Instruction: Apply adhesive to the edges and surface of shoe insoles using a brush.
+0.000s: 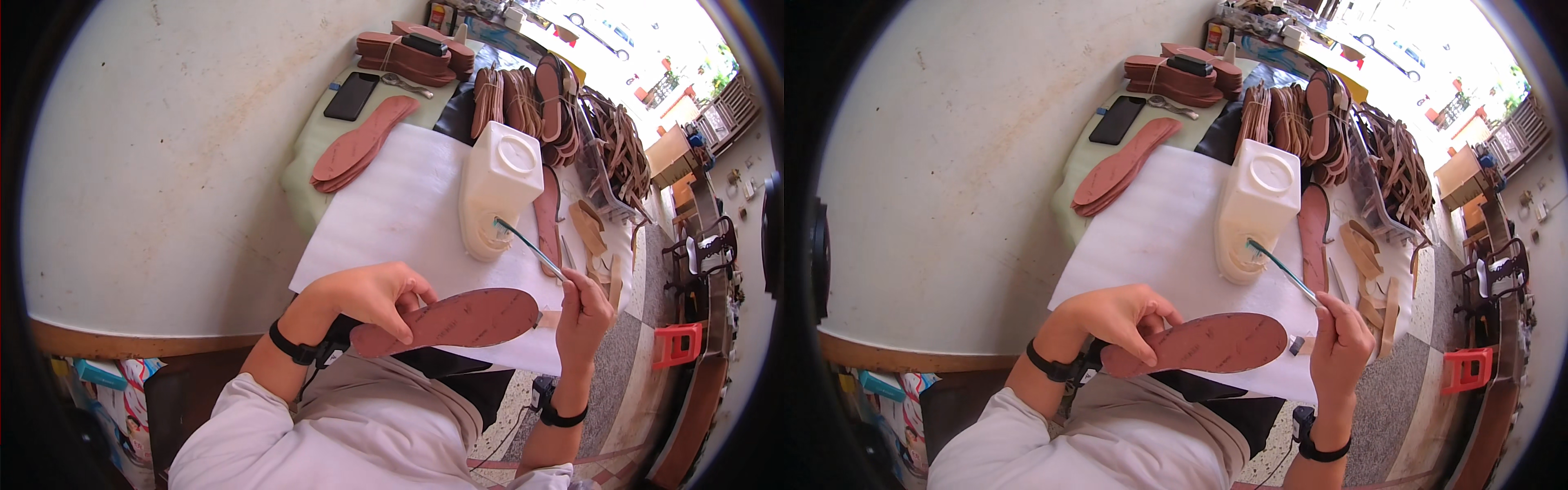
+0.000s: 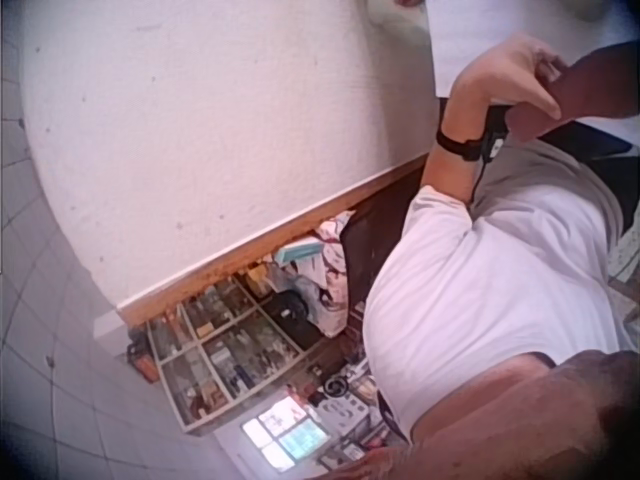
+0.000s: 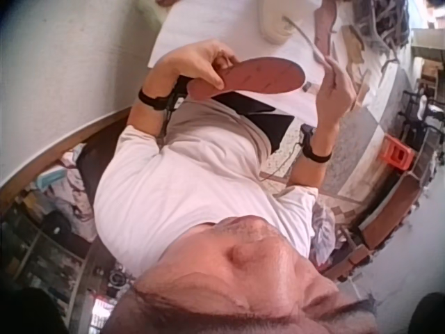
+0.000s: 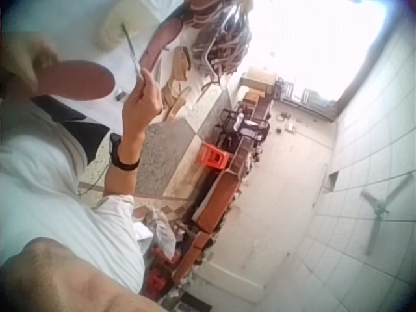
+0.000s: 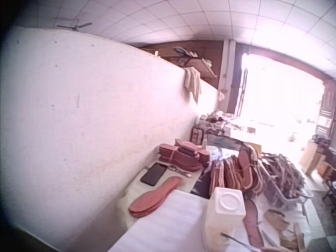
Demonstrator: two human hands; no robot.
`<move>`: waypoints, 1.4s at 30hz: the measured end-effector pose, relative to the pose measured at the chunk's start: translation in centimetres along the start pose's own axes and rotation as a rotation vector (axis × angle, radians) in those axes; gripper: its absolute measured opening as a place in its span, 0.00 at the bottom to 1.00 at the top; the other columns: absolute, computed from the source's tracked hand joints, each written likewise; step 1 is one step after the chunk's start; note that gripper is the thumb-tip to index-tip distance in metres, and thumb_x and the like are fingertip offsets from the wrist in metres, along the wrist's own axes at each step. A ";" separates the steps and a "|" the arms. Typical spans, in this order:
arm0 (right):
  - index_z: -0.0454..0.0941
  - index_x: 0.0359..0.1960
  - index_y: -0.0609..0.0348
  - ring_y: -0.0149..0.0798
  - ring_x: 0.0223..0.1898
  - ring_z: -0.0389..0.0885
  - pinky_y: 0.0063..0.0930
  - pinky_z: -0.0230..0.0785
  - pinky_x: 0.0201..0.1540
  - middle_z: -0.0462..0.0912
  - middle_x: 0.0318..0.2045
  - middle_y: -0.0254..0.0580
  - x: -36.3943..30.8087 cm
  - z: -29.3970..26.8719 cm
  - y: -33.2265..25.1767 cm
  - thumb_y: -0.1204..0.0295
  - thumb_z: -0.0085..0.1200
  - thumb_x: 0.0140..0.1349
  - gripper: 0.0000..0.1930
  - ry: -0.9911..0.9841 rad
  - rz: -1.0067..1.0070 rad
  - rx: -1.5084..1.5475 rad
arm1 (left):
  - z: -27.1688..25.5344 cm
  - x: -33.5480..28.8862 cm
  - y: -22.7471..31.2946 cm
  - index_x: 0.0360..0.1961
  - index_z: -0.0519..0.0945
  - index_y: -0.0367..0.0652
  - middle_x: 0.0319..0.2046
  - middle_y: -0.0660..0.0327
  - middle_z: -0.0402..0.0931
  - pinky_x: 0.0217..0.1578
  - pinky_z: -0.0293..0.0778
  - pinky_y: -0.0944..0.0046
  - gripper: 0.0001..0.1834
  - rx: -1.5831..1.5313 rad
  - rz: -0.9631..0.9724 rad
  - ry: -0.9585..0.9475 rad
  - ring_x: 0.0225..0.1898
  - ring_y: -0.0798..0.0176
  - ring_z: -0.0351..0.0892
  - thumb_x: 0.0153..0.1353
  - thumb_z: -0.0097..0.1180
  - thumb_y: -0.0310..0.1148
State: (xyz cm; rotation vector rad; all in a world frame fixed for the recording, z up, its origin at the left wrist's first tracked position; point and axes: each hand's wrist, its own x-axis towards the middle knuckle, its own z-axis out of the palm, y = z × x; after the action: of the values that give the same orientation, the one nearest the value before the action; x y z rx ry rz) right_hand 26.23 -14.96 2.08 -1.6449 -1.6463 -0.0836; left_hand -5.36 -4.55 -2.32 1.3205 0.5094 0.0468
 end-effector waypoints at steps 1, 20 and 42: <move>0.86 0.42 0.66 0.32 0.24 0.78 0.27 0.68 0.28 0.83 0.25 0.43 -0.5 -0.2 0.5 0.79 0.59 0.68 0.06 -0.003 0.032 0.017 | 0.0 0.0 0.0 0.60 0.76 0.23 0.34 0.54 0.88 0.37 0.80 0.69 0.34 -0.006 0.000 -0.003 0.34 0.70 0.85 0.49 0.71 0.18; 0.86 0.43 0.70 0.22 0.21 0.71 0.20 0.60 0.24 0.76 0.19 0.33 -3.0 0.2 1.3 0.74 0.56 0.73 0.10 0.028 0.250 0.243 | -0.2 0.1 -0.3 0.59 0.77 0.24 0.33 0.56 0.88 0.37 0.78 0.70 0.32 -0.044 0.011 -0.006 0.33 0.72 0.83 0.50 0.70 0.18; 0.82 0.43 0.64 0.26 0.24 0.72 0.18 0.62 0.26 0.77 0.30 0.41 -12.9 -3.2 0.8 0.83 0.46 0.66 0.11 0.247 0.293 0.435 | -1.0 0.7 -0.7 0.62 0.73 0.24 0.40 0.53 0.87 0.42 0.80 0.69 0.37 -0.299 -0.036 0.052 0.39 0.69 0.86 0.49 0.73 0.17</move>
State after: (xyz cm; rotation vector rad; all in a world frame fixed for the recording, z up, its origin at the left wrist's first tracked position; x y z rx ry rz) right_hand 26.42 -27.15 -3.34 -1.4524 -1.1292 0.1992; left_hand -5.26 -3.61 -3.40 1.0201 0.5477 0.1234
